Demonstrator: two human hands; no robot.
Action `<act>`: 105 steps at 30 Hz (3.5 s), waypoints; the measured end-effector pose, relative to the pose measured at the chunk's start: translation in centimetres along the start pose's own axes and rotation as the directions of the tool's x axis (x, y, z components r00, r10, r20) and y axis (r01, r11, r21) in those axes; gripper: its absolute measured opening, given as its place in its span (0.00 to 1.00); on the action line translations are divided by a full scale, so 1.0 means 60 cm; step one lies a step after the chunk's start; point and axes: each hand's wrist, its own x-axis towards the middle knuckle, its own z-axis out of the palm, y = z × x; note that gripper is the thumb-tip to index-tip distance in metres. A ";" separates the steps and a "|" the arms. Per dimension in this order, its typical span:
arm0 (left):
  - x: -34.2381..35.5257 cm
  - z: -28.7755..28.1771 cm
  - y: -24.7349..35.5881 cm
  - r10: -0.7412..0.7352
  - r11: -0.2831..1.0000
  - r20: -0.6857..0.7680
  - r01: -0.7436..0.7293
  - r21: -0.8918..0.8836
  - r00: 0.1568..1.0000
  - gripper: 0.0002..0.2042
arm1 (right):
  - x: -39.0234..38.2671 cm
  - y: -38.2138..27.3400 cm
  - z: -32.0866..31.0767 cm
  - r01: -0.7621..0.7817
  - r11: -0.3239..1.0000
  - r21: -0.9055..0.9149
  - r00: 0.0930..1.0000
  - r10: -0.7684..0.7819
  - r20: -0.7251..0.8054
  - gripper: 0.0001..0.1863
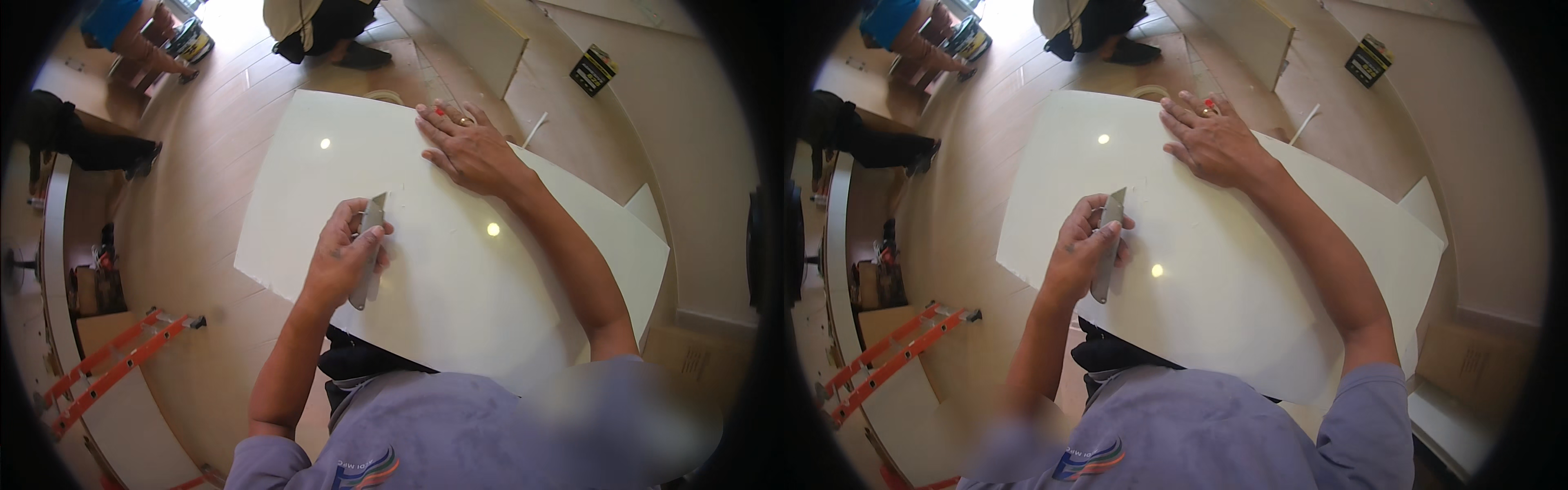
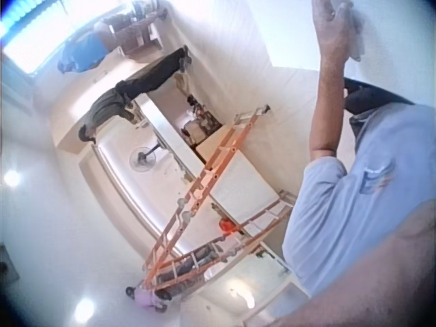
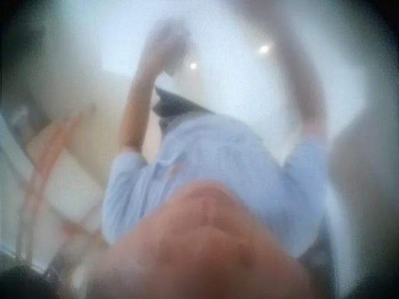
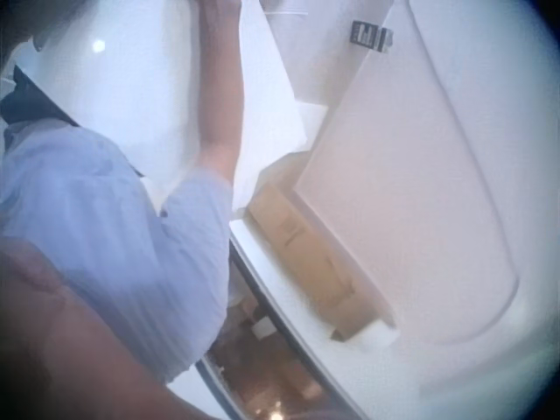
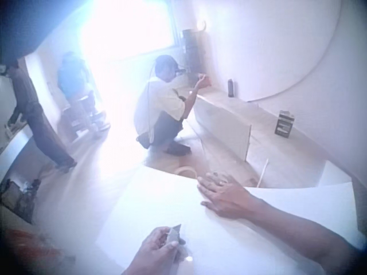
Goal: The person smooths a white cabinet door with a sanding block, then uses a utility knife to trim the edges. They flip the door and continue trimming and smoothing the edges and surface. The person works on the floor in a room with other workers and tools.
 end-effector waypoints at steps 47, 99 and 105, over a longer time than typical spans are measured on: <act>0.151 -0.087 0.054 0.561 0.410 -0.151 -0.114 0.905 0.814 0.19 | -0.063 0.099 -0.070 -0.464 0.701 0.541 0.886 0.346 0.310 0.23; 0.291 -0.311 0.100 0.485 0.076 -0.214 0.204 0.976 0.848 0.19 | -0.028 0.113 -0.051 -0.478 0.659 0.581 0.873 0.285 0.396 0.26; 0.281 -0.283 0.109 0.431 0.067 -0.199 0.189 0.980 0.880 0.19 | -0.028 0.119 -0.045 -0.478 0.677 0.560 0.871 0.284 0.401 0.26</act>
